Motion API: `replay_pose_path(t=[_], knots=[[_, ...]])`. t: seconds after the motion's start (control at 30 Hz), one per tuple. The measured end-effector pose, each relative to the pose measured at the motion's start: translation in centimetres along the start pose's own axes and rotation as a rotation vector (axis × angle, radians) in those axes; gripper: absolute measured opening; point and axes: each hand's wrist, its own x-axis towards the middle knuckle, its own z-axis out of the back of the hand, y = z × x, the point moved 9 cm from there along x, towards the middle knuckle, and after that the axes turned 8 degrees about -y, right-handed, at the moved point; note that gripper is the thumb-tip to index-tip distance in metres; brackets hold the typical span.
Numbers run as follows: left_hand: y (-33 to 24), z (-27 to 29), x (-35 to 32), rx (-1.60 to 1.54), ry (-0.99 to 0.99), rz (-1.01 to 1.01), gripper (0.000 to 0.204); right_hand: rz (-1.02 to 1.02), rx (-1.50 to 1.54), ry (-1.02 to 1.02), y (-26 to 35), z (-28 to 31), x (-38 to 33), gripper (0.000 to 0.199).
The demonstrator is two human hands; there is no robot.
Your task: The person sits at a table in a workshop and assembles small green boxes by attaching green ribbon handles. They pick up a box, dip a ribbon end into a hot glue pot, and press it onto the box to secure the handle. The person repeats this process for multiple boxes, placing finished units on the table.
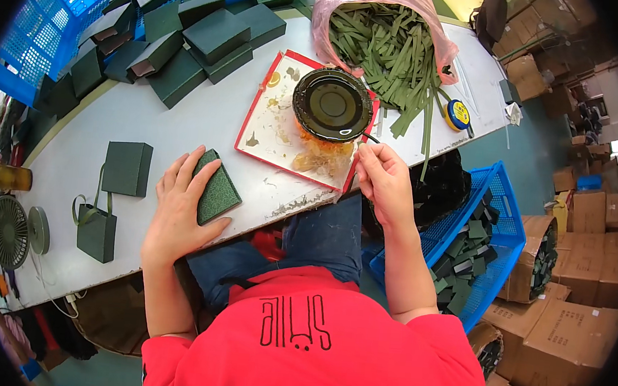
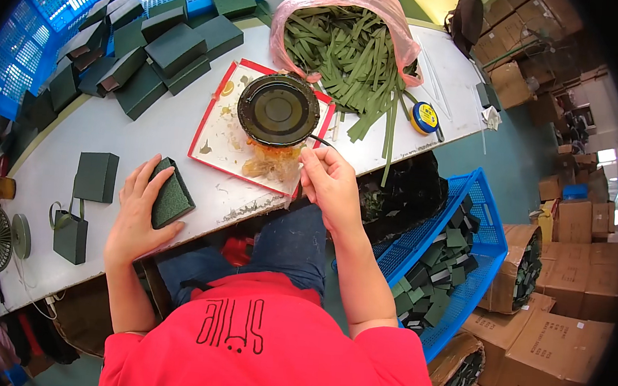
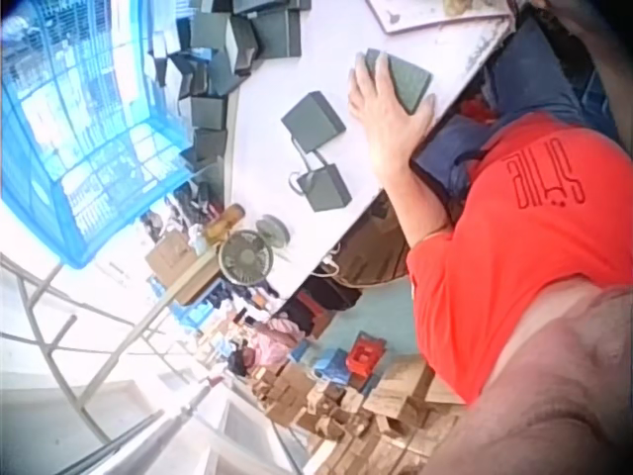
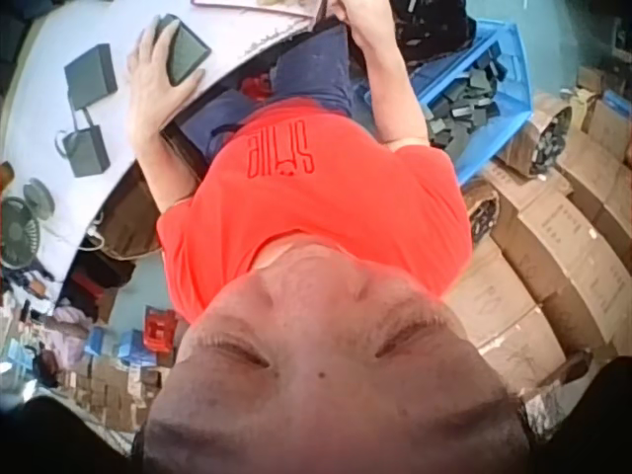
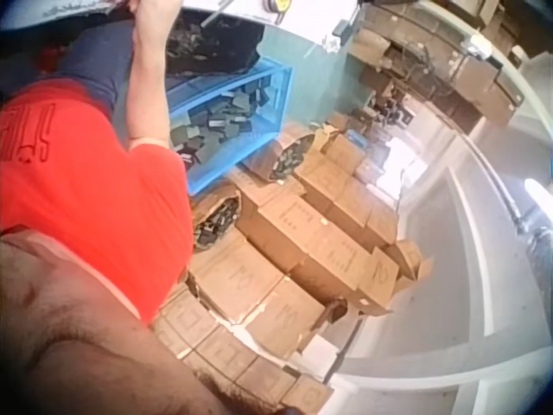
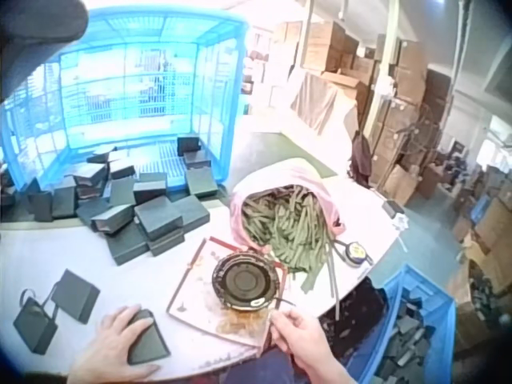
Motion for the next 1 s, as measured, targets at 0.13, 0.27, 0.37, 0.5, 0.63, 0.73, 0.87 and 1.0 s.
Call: replay_pose_path(t=[0.13,0.27,0.37,0.5,0.63,0.73,0.87,1.0], knots=[[-0.1,0.1,-0.1,-0.001,-0.016,-0.003,0.088,0.018,-0.009,-0.001,0.1,-0.7,0.8,0.023],[-0.2,0.2,-0.1,0.016,-0.025,-0.012,0.088,0.012,-0.016,-0.012,0.1,-0.8,1.2,0.023],[-0.2,0.1,-0.2,0.029,-0.035,-0.009,0.087,0.009,-0.030,-0.011,0.1,-1.1,1.3,0.023],[-0.3,0.1,-0.2,0.051,-0.056,0.000,0.086,-0.018,-0.030,-0.010,-0.2,-1.0,1.6,0.023],[-0.5,0.0,0.0,0.063,-0.088,0.013,0.082,-0.043,-0.019,-0.001,-0.2,-0.8,1.6,0.023],[-0.3,-0.3,0.0,0.083,-0.138,0.055,0.078,-0.041,0.019,0.009,-0.4,-0.4,1.4,0.022],[-0.1,-0.4,-0.2,0.028,-0.220,0.042,0.082,-0.030,0.023,0.051,0.0,-0.9,-0.5,0.021],[-0.6,0.9,-0.1,-0.246,-0.254,-0.091,0.090,-0.056,-0.041,0.190,0.2,-2.8,-2.6,0.019]])
